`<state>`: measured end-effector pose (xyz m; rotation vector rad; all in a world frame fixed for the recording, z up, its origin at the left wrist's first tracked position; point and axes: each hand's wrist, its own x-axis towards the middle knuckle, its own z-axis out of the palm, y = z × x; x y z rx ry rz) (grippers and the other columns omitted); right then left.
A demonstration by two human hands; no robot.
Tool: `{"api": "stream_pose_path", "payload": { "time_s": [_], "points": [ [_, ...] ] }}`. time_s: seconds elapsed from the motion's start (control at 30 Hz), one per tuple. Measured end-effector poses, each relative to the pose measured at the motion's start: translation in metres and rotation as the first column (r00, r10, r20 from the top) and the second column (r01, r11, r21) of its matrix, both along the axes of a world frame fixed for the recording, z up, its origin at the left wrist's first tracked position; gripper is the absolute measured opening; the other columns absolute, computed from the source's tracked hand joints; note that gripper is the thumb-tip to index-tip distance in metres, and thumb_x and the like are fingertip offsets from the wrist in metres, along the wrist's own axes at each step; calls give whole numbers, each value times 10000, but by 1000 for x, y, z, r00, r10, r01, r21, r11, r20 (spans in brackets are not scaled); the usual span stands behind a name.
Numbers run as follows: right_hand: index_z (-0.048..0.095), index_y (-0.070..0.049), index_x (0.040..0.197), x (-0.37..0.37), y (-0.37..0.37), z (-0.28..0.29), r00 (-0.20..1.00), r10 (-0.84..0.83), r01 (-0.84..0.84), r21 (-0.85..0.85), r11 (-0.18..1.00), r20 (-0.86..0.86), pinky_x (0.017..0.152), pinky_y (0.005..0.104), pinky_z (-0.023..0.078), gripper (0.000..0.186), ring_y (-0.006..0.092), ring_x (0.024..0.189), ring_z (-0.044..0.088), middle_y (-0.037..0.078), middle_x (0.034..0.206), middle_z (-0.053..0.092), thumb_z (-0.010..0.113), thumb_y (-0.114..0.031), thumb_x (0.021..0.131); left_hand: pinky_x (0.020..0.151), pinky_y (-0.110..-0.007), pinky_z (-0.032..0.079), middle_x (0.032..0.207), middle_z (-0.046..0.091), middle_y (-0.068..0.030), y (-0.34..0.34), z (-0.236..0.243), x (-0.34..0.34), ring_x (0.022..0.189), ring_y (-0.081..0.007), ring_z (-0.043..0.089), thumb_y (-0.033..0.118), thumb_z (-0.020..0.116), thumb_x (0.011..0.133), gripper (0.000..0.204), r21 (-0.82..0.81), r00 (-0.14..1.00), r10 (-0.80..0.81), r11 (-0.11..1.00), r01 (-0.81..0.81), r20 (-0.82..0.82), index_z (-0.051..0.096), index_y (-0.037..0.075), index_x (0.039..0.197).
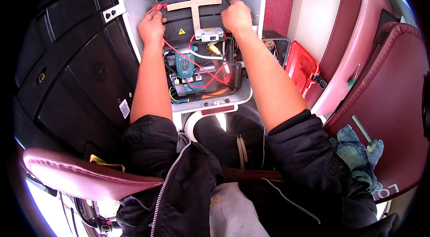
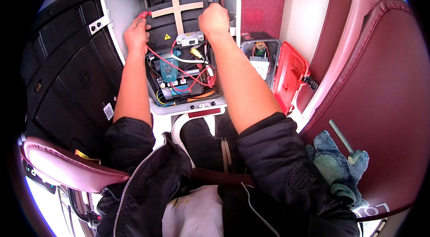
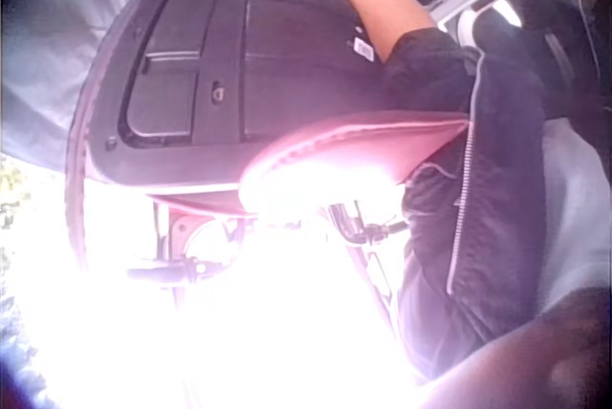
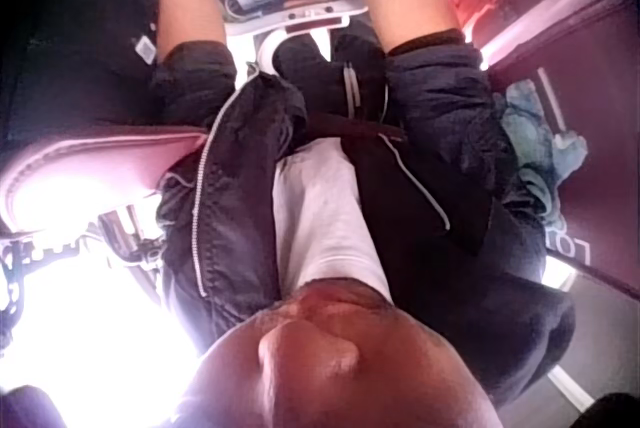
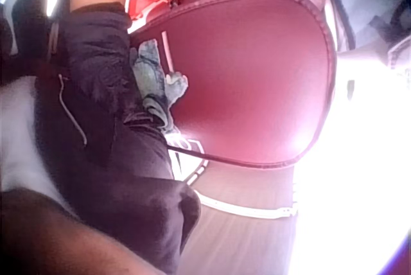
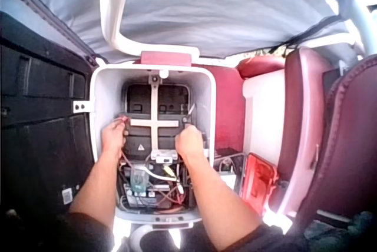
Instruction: The person uses a multimeter to test electrical connections inside the open storage compartment of a scooter. They connect the multimeter probes to various wires and terminals within the battery area, checking for continuity or voltage.
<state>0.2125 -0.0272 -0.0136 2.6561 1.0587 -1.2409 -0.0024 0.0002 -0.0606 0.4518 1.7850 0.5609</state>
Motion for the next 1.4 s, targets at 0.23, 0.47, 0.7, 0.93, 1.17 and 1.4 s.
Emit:
{"api": "stream_pose_path", "payload": {
  "time_s": [0.23,0.47,0.7,0.93,1.17,1.4],
  "points": [
    [643,5,1017,-4,3,11,1000,7,-8,-36,999,-29,893,425,471,298,384,1006,596,262,1011,628,526,-79,756,557,-270,440,703,651,-87,1,-19,-13,573,-124,569,147,572,851,306,45,949,-230,968,245,-214,646,-4,1106],
    [663,26,876,-3,-1,5,998,59,-60,43,997,18,856,403,502,189,381,944,626,270,936,643,583,-95,757,673,-304,478,719,673,-112,11,-23,-13,669,-180,645,191,551,833,321,-27,861,-388,915,403,-329,666,12,1073],
    [662,29,883,-2,-1,-2,999,41,-42,4,999,24,862,402,499,194,370,966,625,268,948,643,574,-97,764,667,-306,479,723,672,-115,11,-32,-14,668,-179,642,164,558,835,291,-17,888,-355,930,366,-292,673,5,1050],
    [671,28,878,-3,-1,-1,999,49,-49,7,999,16,857,398,502,190,370,951,631,261,925,650,581,-94,762,666,-297,476,738,673,-117,11,-30,-15,671,-167,639,150,562,836,284,-23,893,-346,935,354,-288,673,7,1054],
    [672,20,887,-5,-1,-1,999,23,-22,-7,1000,28,854,396,506,190,370,956,630,258,937,650,588,-96,762,640,-296,473,706,664,-99,11,-28,-14,644,-160,628,152,569,833,279,-10,894,-334,938,347,-299,680,23,1055],
    [667,28,897,-2,0,0,1000,11,-10,-23,1000,24,863,400,502,196,371,963,628,263,950,646,593,-87,756,608,-284,463,695,659,-88,14,-21,-8,616,-143,610,148,570,835,272,-33,903,-325,944,329,-281,683,21,1048]
  ]
}}
